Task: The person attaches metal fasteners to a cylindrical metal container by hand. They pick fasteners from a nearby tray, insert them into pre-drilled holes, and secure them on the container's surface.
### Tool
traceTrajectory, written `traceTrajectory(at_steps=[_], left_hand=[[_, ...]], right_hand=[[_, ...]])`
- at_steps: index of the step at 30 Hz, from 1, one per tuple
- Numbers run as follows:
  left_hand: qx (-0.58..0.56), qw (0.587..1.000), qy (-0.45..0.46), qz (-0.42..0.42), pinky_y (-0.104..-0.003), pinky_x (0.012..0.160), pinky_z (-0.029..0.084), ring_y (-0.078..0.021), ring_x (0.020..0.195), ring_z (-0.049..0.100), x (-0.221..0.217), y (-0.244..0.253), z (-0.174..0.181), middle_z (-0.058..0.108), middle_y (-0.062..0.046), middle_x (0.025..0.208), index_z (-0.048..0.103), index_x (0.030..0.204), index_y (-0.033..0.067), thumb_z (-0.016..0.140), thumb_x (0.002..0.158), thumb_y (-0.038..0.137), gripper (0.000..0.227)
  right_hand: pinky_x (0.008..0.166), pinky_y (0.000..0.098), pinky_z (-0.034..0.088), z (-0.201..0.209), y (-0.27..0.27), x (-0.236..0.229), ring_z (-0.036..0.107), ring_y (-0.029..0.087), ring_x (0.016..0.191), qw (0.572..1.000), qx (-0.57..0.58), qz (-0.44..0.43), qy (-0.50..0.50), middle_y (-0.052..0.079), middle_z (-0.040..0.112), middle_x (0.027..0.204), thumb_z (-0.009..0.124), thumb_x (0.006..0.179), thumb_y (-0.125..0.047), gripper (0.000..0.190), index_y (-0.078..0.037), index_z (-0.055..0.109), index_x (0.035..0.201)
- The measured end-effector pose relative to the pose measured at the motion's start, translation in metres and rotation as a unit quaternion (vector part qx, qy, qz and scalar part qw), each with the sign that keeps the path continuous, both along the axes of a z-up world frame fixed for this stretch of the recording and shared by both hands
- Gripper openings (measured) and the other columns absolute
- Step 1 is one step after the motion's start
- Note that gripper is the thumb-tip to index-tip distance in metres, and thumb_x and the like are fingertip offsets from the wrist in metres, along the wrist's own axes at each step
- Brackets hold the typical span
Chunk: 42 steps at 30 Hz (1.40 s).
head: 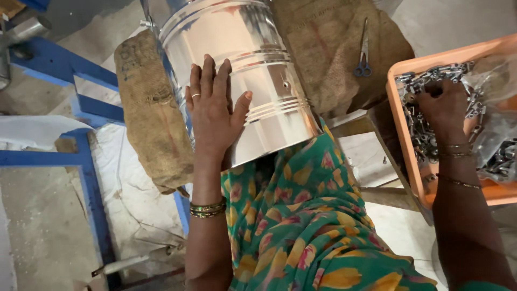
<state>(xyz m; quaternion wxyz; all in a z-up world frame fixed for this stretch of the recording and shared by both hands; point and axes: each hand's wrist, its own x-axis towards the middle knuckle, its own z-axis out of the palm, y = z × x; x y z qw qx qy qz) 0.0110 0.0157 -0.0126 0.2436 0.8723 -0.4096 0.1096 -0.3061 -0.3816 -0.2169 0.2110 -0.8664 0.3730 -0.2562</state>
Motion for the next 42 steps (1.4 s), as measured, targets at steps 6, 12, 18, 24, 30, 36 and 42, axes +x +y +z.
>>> traceTrajectory(at_steps=[6,12,18,24,30,36,42], left_hand=[[0.011,1.0,-0.007,0.003,-0.065,0.123,0.022,-0.0447,0.156,0.027,0.0,-0.002,0.003,0.039,-0.018,0.166,0.05,0.156,0.0162,0.063,0.102,0.05,0.065],[0.038,0.999,-0.008,0.009,-0.069,0.119,0.019,-0.0469,0.154,0.024,-0.006,-0.017,0.001,0.034,-0.021,0.165,0.048,0.155,0.0136,0.064,0.1,0.051,0.068],[-0.087,0.994,-0.051,-0.044,-0.056,0.119,0.039,-0.0487,0.145,0.04,-0.013,-0.018,0.002,0.049,-0.022,0.153,0.057,0.142,0.0068,0.074,0.098,0.035,0.054],[-0.285,0.935,0.198,-0.07,-0.031,0.081,0.056,-0.0235,0.089,0.067,-0.027,-0.015,0.007,0.066,-0.012,0.102,0.067,0.133,0.0087,0.073,0.1,0.003,0.034],[-0.304,0.925,0.19,-0.124,-0.03,0.081,0.058,-0.0198,0.09,0.069,-0.032,-0.018,0.016,0.072,-0.01,0.103,0.07,0.121,0.008,0.071,0.098,0.009,0.023],[-0.267,0.913,0.228,-0.207,-0.027,0.077,0.06,-0.0146,0.082,0.074,-0.029,-0.021,0.025,0.076,-0.008,0.098,0.069,0.131,0.0135,0.074,0.098,0.027,0.036],[-0.258,0.916,0.229,-0.203,-0.033,0.07,0.052,-0.0186,0.073,0.06,-0.029,-0.019,0.017,0.059,-0.008,0.089,0.068,0.136,0.0172,0.081,0.091,0.026,0.048]], right_hand=[[0.084,0.0451,0.056,0.001,0.013,0.002,0.069,0.034,0.088,0.999,-0.015,-0.037,0.003,0.016,0.072,0.095,0.084,0.097,-0.027,0.027,-0.001,0.075,0.095],[0.095,0.0502,0.051,-0.013,0.016,0.002,0.059,0.036,0.101,0.993,-0.116,-0.005,-0.02,0.018,0.065,0.102,0.075,0.094,-0.017,0.017,-0.001,0.067,0.096],[0.09,0.0443,0.05,-0.011,0.006,-0.005,0.06,0.028,0.094,0.988,-0.125,0.031,-0.081,0.015,0.067,0.105,0.069,0.101,-0.01,0.01,0.0,0.065,0.099],[0.094,0.0392,0.049,0.025,0.024,-0.002,0.057,0.022,0.098,0.926,0.158,0.025,-0.341,0.011,0.06,0.11,0.053,0.114,-0.013,0.017,0.003,0.059,0.115],[0.101,0.0424,0.058,0.12,0.075,0.048,0.068,0.025,0.104,0.708,0.523,0.146,-0.452,0.012,0.068,0.115,0.056,0.116,-0.016,0.013,-0.003,0.06,0.115],[0.095,0.0446,0.061,0.173,0.161,0.137,0.071,0.027,0.105,0.65,0.609,0.32,-0.322,0.017,0.071,0.11,0.059,0.109,-0.011,0.02,0.002,0.064,0.124],[0.092,0.0343,0.06,0.183,0.203,0.178,0.07,0.018,0.102,0.728,0.528,0.365,-0.242,0.011,0.068,0.111,0.051,0.115,-0.011,0.022,0.005,0.063,0.124]])
